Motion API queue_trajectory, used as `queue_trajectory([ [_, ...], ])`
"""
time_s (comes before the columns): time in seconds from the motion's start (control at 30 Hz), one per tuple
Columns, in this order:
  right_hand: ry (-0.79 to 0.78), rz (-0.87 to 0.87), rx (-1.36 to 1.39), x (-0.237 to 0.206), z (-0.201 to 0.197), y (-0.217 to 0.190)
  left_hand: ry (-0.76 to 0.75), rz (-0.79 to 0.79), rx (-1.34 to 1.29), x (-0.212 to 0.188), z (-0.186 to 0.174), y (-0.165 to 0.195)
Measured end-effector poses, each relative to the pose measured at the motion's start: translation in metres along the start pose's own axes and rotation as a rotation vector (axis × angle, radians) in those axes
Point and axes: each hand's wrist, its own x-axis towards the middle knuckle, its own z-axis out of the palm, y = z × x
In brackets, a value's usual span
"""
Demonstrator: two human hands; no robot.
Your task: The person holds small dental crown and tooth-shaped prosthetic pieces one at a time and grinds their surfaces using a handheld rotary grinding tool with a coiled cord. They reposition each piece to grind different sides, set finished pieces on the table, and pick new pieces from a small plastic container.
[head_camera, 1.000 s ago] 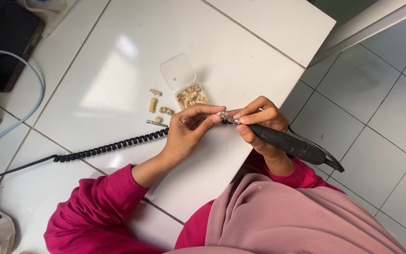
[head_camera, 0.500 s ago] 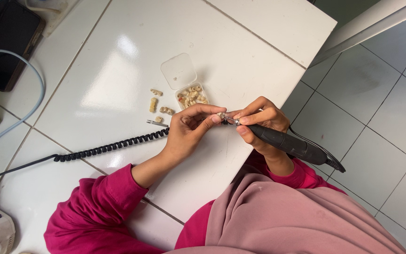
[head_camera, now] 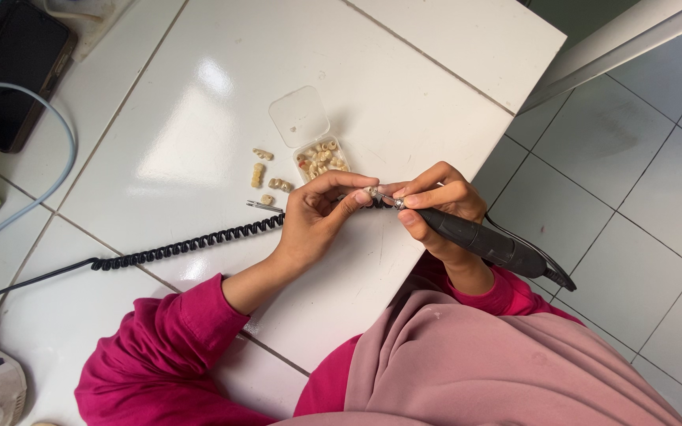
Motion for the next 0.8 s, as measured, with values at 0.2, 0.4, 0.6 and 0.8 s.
queue_trajectory([
  [0.2, -0.012, 0.001, -0.012, 0.0020, 0.0005, -0.0029, 0.003, 0.010, -0.005, -0.0002, -0.0010, -0.0020],
  [0.4, -0.014, 0.006, -0.004, 0.0029, 0.0009, -0.0035, 0.005, 0.006, -0.003, -0.0005, -0.0009, -0.0026],
  [0.6, -0.009, 0.004, 0.010, 0.0025, 0.0012, -0.0028, 0.005, 0.007, -0.007, -0.0008, -0.0005, -0.0033],
  [0.8, -0.010, 0.000, 0.010, 0.0020, 0.0009, -0.0018, 0.004, 0.015, -0.002, -0.0003, -0.0007, -0.0035],
])
